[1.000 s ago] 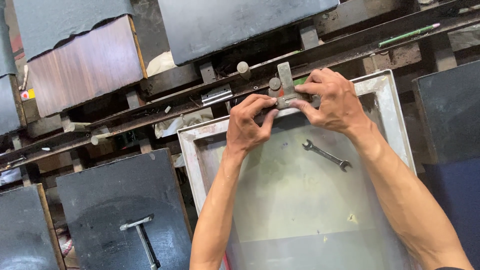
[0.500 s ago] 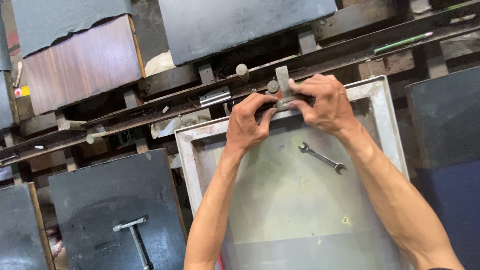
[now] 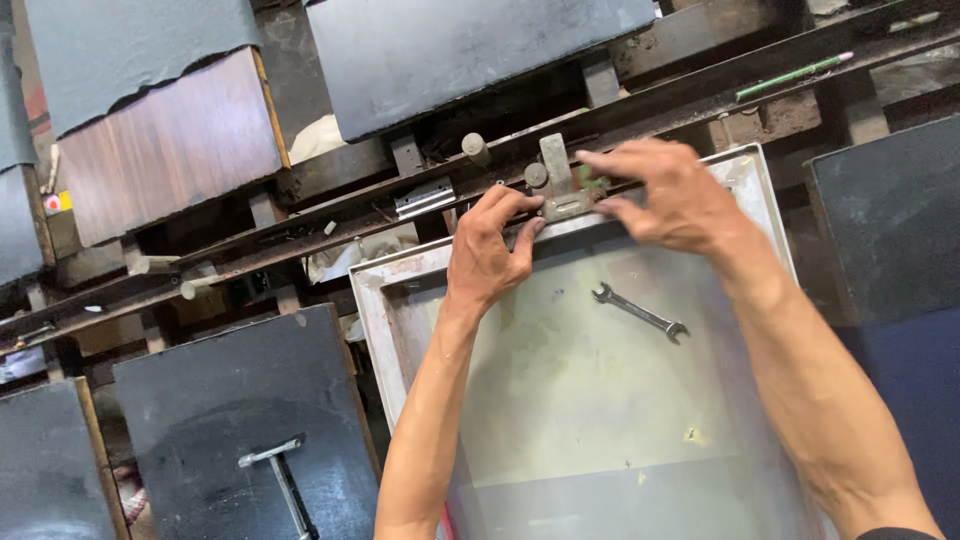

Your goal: Securing a screen printing frame to a metal rail using a wrench and a T-handle socket.

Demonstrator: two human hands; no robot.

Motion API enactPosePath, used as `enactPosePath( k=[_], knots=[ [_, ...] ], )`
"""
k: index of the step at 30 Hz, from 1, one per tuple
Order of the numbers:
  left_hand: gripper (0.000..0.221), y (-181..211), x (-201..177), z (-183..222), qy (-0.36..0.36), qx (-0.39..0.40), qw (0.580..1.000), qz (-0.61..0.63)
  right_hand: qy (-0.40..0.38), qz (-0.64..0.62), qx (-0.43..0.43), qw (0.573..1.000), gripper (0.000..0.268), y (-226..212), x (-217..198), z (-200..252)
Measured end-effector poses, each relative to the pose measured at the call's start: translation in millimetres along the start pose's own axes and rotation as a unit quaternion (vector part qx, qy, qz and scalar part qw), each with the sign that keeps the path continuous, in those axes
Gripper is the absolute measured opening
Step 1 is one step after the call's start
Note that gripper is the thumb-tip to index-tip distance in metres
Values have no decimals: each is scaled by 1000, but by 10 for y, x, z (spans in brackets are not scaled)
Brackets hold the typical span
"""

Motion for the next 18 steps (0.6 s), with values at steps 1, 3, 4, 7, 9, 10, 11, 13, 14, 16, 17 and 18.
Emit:
enactPosePath(
  k=[1,3,4,7,9,10,11,13,14,16,17,18],
  knots=[
    [17,15,-11,-4,3,1,1000,2,-1,3,-1,1000,42,-1,-49,21],
    [16,25,-17,8,-2,-9,1000,2,-5,52,17,998,26,19,-138,64],
    [16,-15,-3,14,2,-10,1000,5,-9,55,15,998,26,26,-126,64],
    [14,-87,20,40,2,5,1000,-13,-12,24,26,999,23,81,-30,57],
    [13,-92,36,34,6,16,1000,-24,5,54,21,998,20,130,44,73],
    [13,-115,62,24,7,16,1000,-25,5,54,19,998,20,140,27,43],
    [11,-140,84,34,11,12,999,-33,1,51,18,999,18,142,28,39],
    [9,-166,112,51,18,8,999,-39,-3,49,15,999,16,118,34,46],
    [9,-154,121,56,14,17,999,-44,-4,47,26,999,17,103,36,56],
    [9,-140,93,12,16,32,998,-51,-1,49,31,998,18,97,27,6],
    [11,-179,98,40,12,-1,997,-77,13,40,23,999,20,97,38,25],
    [12,-221,106,68,6,-34,994,-104,26,31,15,999,22,102,47,46]
  ],
)
Point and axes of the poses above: each hand's wrist, its own z-axis away from the middle knuckle, its own x-axis out of the palm, y = z × x, the point moved 6 cm from there along -z, towards the middle knuckle, and after that the axes turned 7 degrees about z, right-handed, at the moved point
